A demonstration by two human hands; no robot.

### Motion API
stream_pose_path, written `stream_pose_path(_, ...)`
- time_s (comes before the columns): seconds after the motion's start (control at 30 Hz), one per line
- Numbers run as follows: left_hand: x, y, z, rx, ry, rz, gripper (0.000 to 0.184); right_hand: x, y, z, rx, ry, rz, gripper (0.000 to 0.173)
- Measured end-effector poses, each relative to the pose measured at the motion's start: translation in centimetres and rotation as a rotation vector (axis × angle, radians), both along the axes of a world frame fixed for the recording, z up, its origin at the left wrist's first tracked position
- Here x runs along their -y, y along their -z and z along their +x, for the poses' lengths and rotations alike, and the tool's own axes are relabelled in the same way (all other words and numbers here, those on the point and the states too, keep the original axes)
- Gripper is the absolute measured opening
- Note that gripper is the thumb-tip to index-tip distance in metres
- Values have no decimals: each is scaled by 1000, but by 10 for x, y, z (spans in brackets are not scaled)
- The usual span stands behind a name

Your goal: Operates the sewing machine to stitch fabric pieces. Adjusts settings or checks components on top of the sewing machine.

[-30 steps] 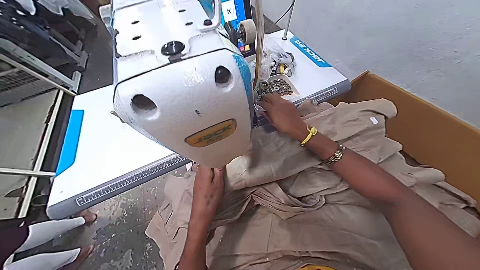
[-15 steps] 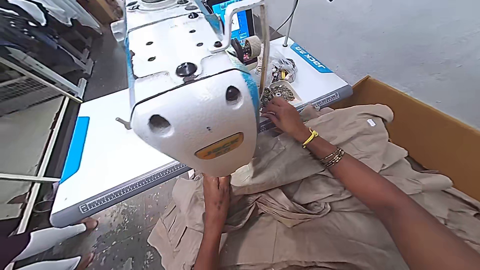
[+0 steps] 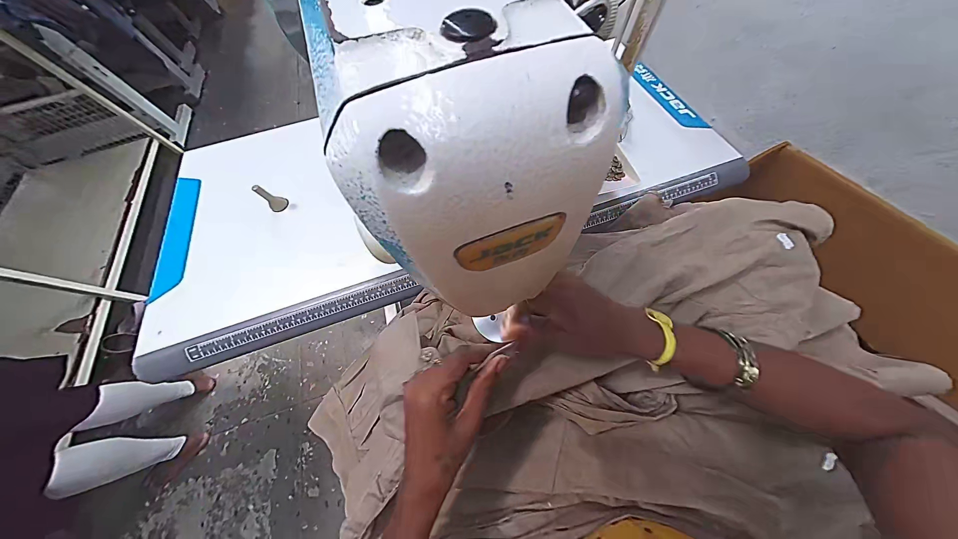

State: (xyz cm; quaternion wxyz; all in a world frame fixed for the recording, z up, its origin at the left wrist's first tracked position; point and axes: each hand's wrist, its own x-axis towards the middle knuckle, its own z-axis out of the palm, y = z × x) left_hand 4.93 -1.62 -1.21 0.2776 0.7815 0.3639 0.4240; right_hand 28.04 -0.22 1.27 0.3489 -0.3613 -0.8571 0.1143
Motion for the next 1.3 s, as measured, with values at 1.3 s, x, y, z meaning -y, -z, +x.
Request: stream_pose_path(1.3, -41, 17, 23, -59, -233, -441, 48, -77, 59, 95, 284, 730, 183, 10)
